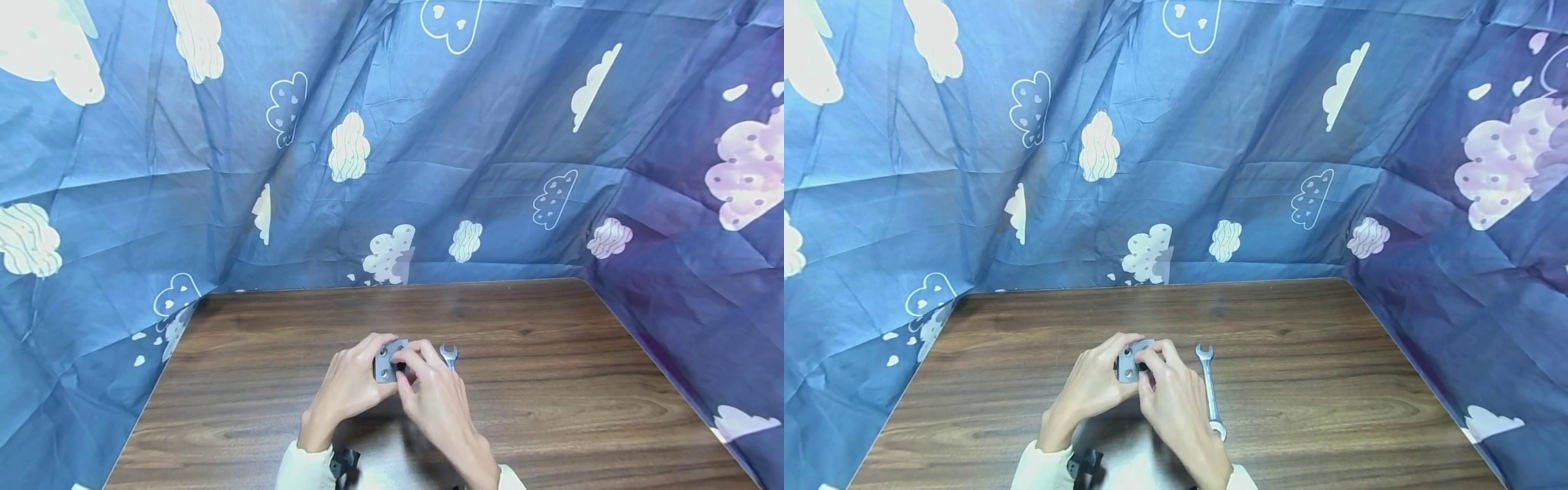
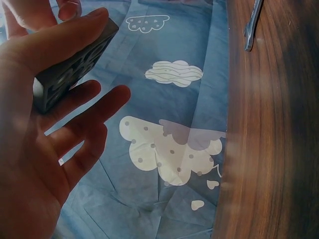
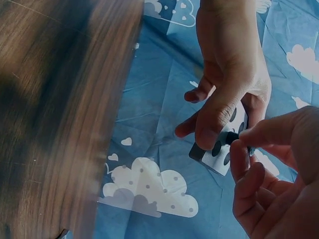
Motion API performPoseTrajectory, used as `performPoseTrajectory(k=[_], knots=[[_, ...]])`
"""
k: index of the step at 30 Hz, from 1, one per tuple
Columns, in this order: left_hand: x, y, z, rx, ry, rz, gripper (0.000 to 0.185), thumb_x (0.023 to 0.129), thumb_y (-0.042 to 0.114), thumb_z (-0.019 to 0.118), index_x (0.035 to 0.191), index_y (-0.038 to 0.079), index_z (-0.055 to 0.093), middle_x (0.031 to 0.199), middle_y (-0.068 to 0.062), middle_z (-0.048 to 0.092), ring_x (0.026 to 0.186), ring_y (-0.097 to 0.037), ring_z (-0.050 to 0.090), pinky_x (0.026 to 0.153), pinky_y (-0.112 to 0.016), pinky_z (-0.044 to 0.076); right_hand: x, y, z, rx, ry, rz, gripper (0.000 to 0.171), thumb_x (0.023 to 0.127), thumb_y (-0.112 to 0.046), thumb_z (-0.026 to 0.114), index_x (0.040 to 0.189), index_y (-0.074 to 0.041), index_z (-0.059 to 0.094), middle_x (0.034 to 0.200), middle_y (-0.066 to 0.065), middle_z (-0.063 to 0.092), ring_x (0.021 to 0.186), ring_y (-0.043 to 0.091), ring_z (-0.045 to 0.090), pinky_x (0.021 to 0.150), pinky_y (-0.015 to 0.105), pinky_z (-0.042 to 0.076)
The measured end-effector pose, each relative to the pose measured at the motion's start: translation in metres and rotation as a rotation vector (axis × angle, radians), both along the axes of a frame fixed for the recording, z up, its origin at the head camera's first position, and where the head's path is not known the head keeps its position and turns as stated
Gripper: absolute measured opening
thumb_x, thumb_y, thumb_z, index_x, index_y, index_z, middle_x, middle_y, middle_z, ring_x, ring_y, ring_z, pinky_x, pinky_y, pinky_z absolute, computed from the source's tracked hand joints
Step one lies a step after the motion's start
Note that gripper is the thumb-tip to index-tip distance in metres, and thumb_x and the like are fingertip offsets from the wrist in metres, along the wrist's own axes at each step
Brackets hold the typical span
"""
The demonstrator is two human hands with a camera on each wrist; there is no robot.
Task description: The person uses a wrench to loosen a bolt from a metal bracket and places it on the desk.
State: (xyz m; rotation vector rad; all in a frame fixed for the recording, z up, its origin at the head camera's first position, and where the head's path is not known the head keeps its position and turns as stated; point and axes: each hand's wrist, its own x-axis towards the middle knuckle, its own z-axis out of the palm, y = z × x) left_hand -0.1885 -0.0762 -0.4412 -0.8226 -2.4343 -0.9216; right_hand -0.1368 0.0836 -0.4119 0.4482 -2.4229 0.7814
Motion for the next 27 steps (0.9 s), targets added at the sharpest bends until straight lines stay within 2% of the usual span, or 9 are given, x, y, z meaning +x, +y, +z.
performPoseTrajectory(k=[5, 14, 21, 27], knots=[[-0.0005, -0.0005, -0.0004, 0.000, 0.011, 0.000, 0.060, 0.070, 0.033, 0.083, 0.124, 0.017, 0.063, 0.110, 0.007, 0.069, 0.072, -0.006, 0.061, 0.062, -0.024, 0.050, -0.0005, -0.0001, -0.0011, -0.028, 0.003, -0.016, 0.028, 0.075, -0.011, 0.079, 0.101, -0.018, 0.072, 0.101, -0.008, 0.062, 0.068, 0.000, 0.058, 0.051, 0.017, 0.039], [0.0003, -0.0004, 0.0008, 0.009, -0.001, 0.004, 0.064, 0.067, 0.035, 0.085, 0.125, 0.019, 0.063, 0.111, 0.007, 0.070, 0.078, -0.007, 0.065, 0.066, -0.027, 0.053, -0.0012, -0.0013, -0.0012, -0.060, -0.050, -0.129, 0.028, 0.080, -0.028, 0.081, 0.103, -0.018, 0.070, 0.088, -0.010, 0.066, 0.064, -0.001, 0.058, 0.054, 0.021, 0.043], [0.0003, -0.0003, 0.0007, 0.009, -0.005, 0.008, 0.064, 0.067, 0.035, 0.085, 0.124, 0.020, 0.063, 0.111, 0.007, 0.070, 0.077, -0.007, 0.065, 0.066, -0.027, 0.053, -0.0030, -0.0017, -0.0017, -0.060, -0.044, -0.152, 0.021, 0.079, -0.029, 0.082, 0.094, -0.021, 0.071, 0.081, -0.015, 0.064, 0.062, -0.003, 0.057, 0.054, 0.022, 0.044], [0.0005, -0.0001, 0.0006, 0.007, -0.006, 0.009, 0.064, 0.067, 0.036, 0.085, 0.124, 0.020, 0.063, 0.110, 0.007, 0.070, 0.076, -0.007, 0.065, 0.065, -0.027, 0.052, -0.0039, -0.0018, -0.0034, -0.068, -0.033, -0.139, 0.020, 0.077, -0.026, 0.083, 0.091, -0.019, 0.071, 0.078, -0.012, 0.065, 0.062, -0.003, 0.058, 0.054, 0.022, 0.045]])
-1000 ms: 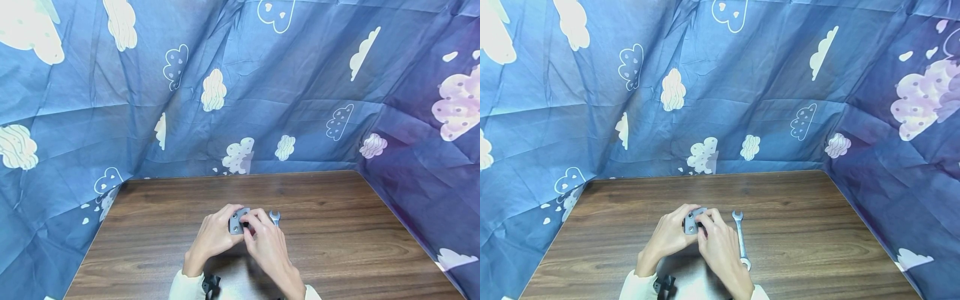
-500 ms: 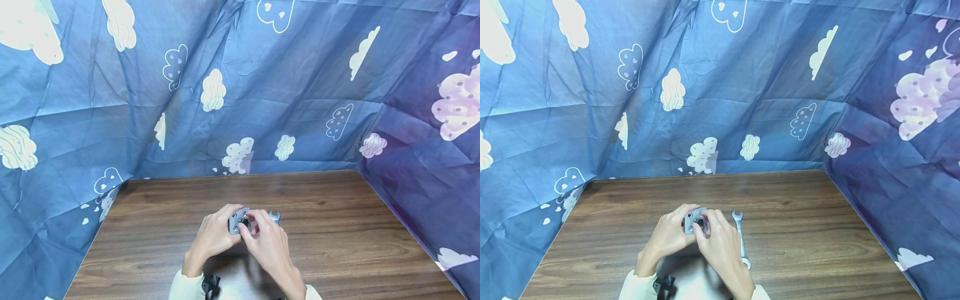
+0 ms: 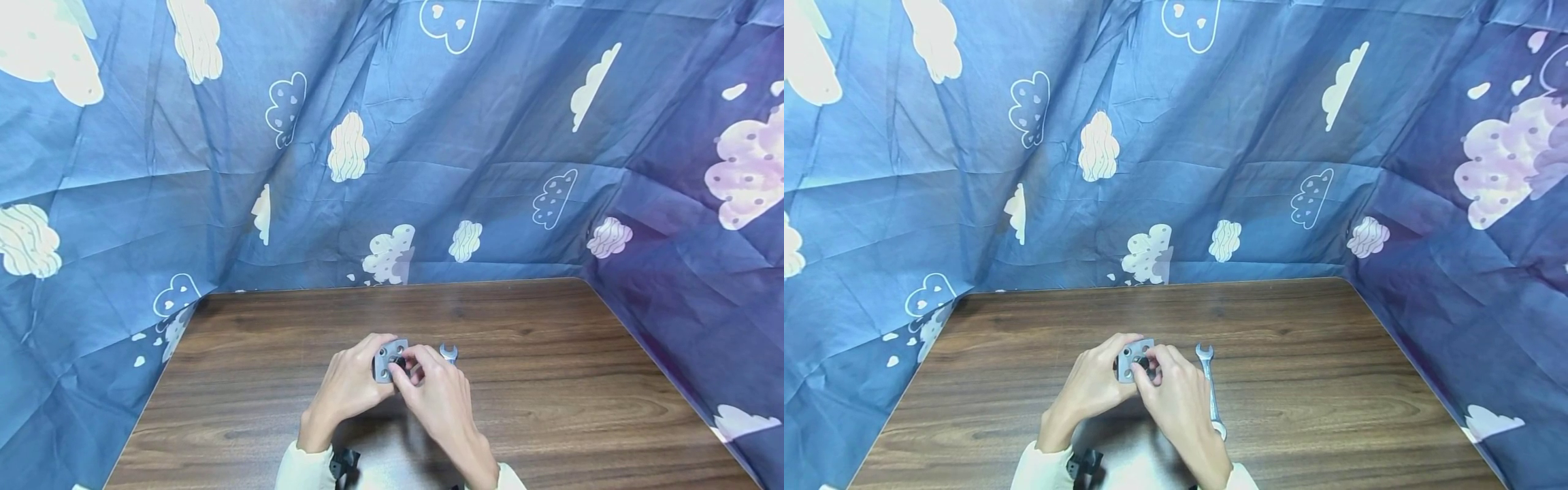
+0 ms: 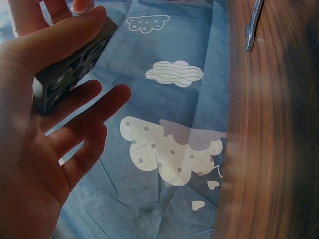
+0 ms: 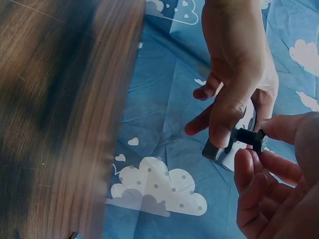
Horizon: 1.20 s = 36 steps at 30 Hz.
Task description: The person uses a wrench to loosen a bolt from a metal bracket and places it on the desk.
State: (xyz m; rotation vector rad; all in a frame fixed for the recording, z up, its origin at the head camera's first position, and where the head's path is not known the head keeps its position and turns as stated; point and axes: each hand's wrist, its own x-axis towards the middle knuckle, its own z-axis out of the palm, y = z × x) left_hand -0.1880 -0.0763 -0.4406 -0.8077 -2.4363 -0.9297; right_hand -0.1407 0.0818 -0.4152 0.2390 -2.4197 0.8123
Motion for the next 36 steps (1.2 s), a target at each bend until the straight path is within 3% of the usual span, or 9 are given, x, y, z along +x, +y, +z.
performPoseTrajectory(k=[22, 36], knots=[[0.0000, 0.0002, 0.0001, -0.006, 0.000, -0.006, 0.061, 0.070, 0.034, 0.083, 0.125, 0.018, 0.063, 0.110, 0.006, 0.069, 0.074, -0.005, 0.062, 0.062, -0.023, 0.050, 0.0003, 0.0013, 0.0000, 0.011, 0.073, 0.069, 0.024, 0.073, -0.013, 0.081, 0.094, -0.017, 0.072, 0.081, -0.012, 0.061, 0.061, -0.002, 0.054, 0.051, 0.018, 0.041], [-0.0007, 0.0005, 0.0000, -0.014, 0.016, -0.010, 0.059, 0.070, 0.035, 0.082, 0.124, 0.019, 0.063, 0.108, 0.007, 0.069, 0.072, -0.005, 0.060, 0.061, -0.023, 0.049, 0.0003, 0.0021, 0.0008, 0.026, 0.069, 0.097, 0.026, 0.072, -0.009, 0.079, 0.095, -0.018, 0.072, 0.084, -0.012, 0.061, 0.062, -0.001, 0.054, 0.052, 0.017, 0.040]])
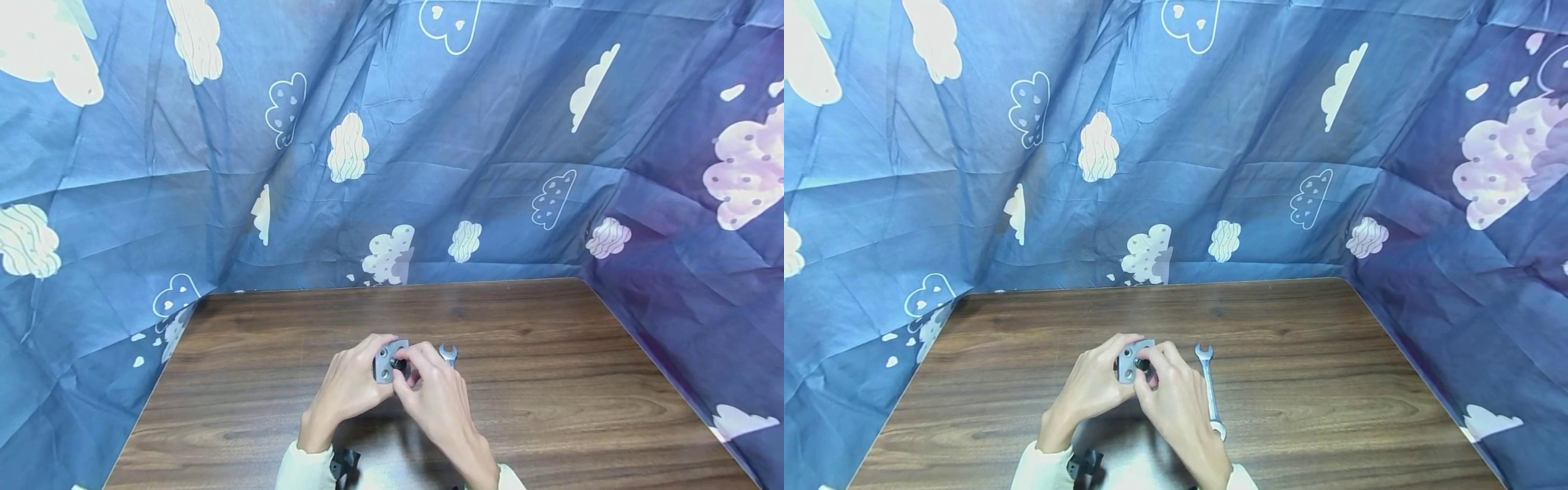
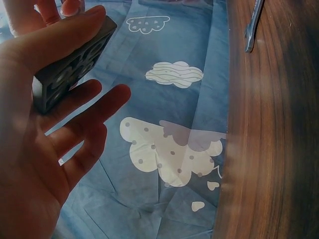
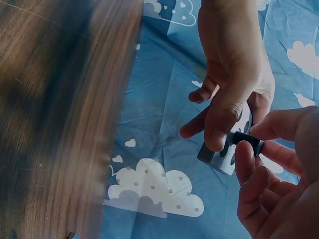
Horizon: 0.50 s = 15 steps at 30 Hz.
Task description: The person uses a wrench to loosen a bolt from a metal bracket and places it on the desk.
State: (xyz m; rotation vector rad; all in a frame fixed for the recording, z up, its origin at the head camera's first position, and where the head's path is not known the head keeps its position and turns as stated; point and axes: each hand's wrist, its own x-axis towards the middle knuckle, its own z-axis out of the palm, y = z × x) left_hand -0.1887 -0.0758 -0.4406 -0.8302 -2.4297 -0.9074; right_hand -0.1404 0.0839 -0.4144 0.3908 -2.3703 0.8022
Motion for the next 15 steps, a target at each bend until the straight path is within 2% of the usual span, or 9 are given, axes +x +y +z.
performPoseTrajectory(k=[15], knots=[[0.0002, -0.0007, -0.0010, 0.006, 0.005, 0.008, 0.060, 0.071, 0.037, 0.083, 0.124, 0.019, 0.063, 0.109, 0.007, 0.070, 0.073, -0.005, 0.061, 0.062, -0.022, 0.049, 0.0002, 0.0000, 0.0004, 0.010, -0.019, 0.035, 0.029, 0.073, -0.005, 0.078, 0.099, -0.018, 0.073, 0.093, -0.011, 0.061, 0.064, 0.000, 0.054, 0.051, 0.016, 0.039]])
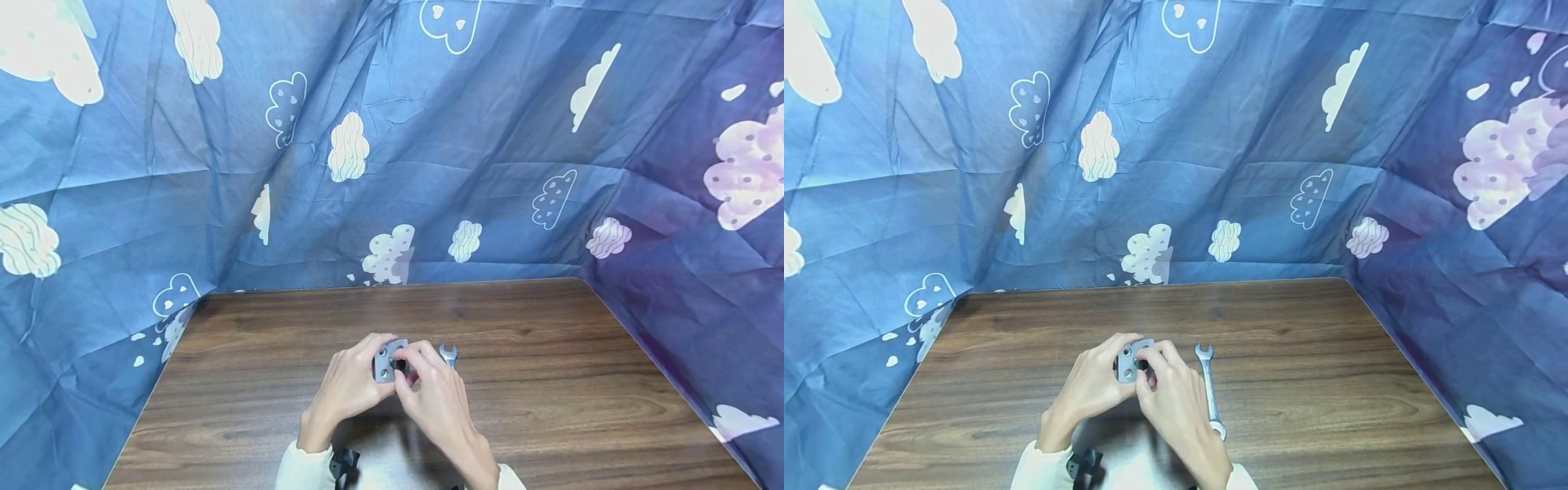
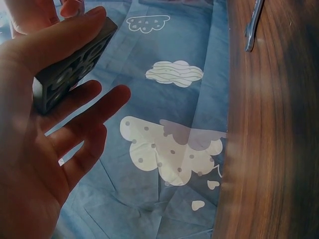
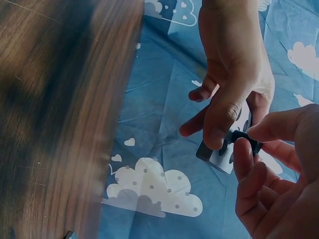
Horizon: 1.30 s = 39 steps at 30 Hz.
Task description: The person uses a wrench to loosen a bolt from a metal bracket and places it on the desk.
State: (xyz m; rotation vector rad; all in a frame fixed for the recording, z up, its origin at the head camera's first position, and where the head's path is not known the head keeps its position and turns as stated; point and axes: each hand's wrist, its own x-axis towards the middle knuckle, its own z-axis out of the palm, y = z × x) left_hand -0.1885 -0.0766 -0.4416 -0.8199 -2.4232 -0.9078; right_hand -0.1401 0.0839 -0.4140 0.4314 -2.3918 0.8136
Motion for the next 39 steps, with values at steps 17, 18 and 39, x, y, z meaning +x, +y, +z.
performPoseTrajectory(k=[17, 18, 39], knots=[[0.0005, -0.0003, 0.0002, -0.007, -0.026, -0.002, 0.063, 0.068, 0.036, 0.084, 0.125, 0.020, 0.062, 0.109, 0.007, 0.069, 0.074, -0.005, 0.062, 0.064, -0.025, 0.051, 0.0022, -0.0018, 0.0010, -0.031, -0.090, -0.141, 0.026, 0.079, -0.033, 0.081, 0.098, -0.020, 0.069, 0.087, -0.013, 0.064, 0.061, -0.001, 0.057, 0.054, 0.021, 0.043], [0.0005, -0.0001, 0.0003, -0.007, -0.026, -0.002, 0.063, 0.068, 0.037, 0.084, 0.125, 0.020, 0.062, 0.109, 0.007, 0.069, 0.075, -0.005, 0.062, 0.064, -0.025, 0.052, 0.0021, -0.0019, 0.0013, -0.031, -0.092, -0.145, 0.025, 0.079, -0.034, 0.081, 0.096, -0.020, 0.069, 0.085, -0.013, 0.064, 0.061, -0.001, 0.057, 0.054, 0.021, 0.042], [0.0006, 0.0015, 0.0006, -0.012, -0.017, 0.000, 0.063, 0.068, 0.037, 0.084, 0.125, 0.020, 0.062, 0.109, 0.008, 0.069, 0.073, -0.006, 0.062, 0.062, -0.026, 0.051, 0.0011, -0.0021, 0.0003, -0.017, -0.012, -0.128, 0.020, 0.076, -0.022, 0.084, 0.089, -0.019, 0.070, 0.076, -0.012, 0.061, 0.059, -0.004, 0.053, 0.052, 0.020, 0.042]])
